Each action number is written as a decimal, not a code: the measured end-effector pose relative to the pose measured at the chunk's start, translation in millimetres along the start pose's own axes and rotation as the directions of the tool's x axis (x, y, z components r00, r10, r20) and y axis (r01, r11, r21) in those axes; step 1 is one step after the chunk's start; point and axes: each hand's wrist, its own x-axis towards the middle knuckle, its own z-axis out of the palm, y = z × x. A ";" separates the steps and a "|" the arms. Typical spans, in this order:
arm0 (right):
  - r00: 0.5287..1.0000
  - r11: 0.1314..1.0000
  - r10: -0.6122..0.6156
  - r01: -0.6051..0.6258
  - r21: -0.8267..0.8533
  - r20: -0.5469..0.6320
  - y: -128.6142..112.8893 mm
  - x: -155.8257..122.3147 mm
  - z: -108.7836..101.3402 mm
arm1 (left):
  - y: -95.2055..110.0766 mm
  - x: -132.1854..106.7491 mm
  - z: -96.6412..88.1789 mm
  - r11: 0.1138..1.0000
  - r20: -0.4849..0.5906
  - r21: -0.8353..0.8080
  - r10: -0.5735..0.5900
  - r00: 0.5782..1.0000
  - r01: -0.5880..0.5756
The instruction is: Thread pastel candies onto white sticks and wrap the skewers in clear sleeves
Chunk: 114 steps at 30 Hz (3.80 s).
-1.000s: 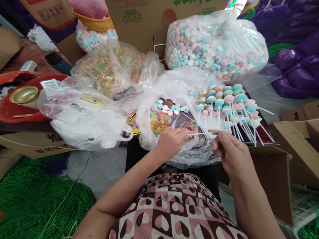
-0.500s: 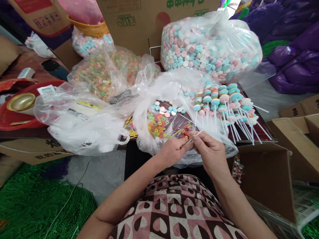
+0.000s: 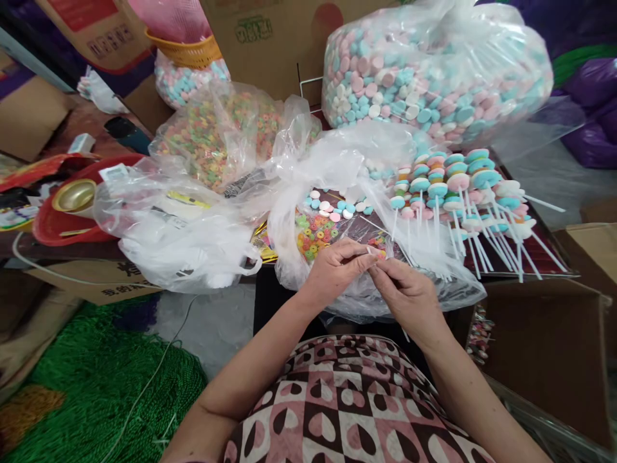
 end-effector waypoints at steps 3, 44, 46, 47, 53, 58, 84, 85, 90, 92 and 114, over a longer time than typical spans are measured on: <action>1.000 0.999 -0.003 0.003 0.042 -0.007 5.3 -0.5 1.7 | -0.6 -0.6 1.9 0.999 -0.007 -0.022 -0.037 0.999 0.037; 0.831 0.495 0.539 -0.179 0.850 -0.139 16.2 -18.2 -23.9 | -1.2 -14.7 22.3 0.761 0.224 -0.558 -0.247 0.943 0.332; 0.837 0.469 0.537 -0.191 0.862 -0.106 12.5 -17.5 -22.0 | -1.2 -13.5 20.9 0.761 0.229 -0.561 -0.237 0.944 0.327; 0.844 0.463 0.529 -0.195 0.865 -0.094 10.6 -16.8 -22.7 | -0.5 -12.4 18.3 0.766 0.214 -0.558 -0.239 0.947 0.319; 0.873 0.701 0.431 -0.167 0.693 -0.225 5.6 -12.8 -42.7 | 6.4 -5.5 -4.6 0.886 -0.027 -0.393 -0.278 0.960 0.246; 0.922 0.907 0.339 -0.373 0.193 0.189 5.3 -13.8 -35.9 | 1.2 -9.3 9.5 0.916 0.094 -0.227 -0.318 0.943 0.331; 0.834 0.713 0.544 -0.515 0.476 0.089 48.2 -22.5 -6.5 | -32.3 84.3 -78.6 0.684 -0.204 0.694 -0.115 0.972 0.226; 0.833 0.712 0.547 -0.517 0.475 0.087 48.2 -22.3 -5.7 | -32.5 84.7 -81.7 0.690 -0.240 0.677 -0.122 0.963 0.256; 0.837 0.718 0.539 -0.513 0.471 0.091 48.1 -22.2 -2.1 | -32.8 87.7 -76.8 0.581 -0.221 0.768 -0.158 0.962 0.271; 0.840 0.718 0.536 -0.509 0.474 0.090 48.9 -23.1 -1.4 | -33.4 89.6 -70.6 0.467 -0.176 0.856 -0.143 0.974 0.223; 0.882 0.724 0.459 -0.442 0.529 0.109 12.5 17.7 -4.9 | -2.3 13.1 -6.9 0.943 0.052 -0.270 -0.187 0.981 0.194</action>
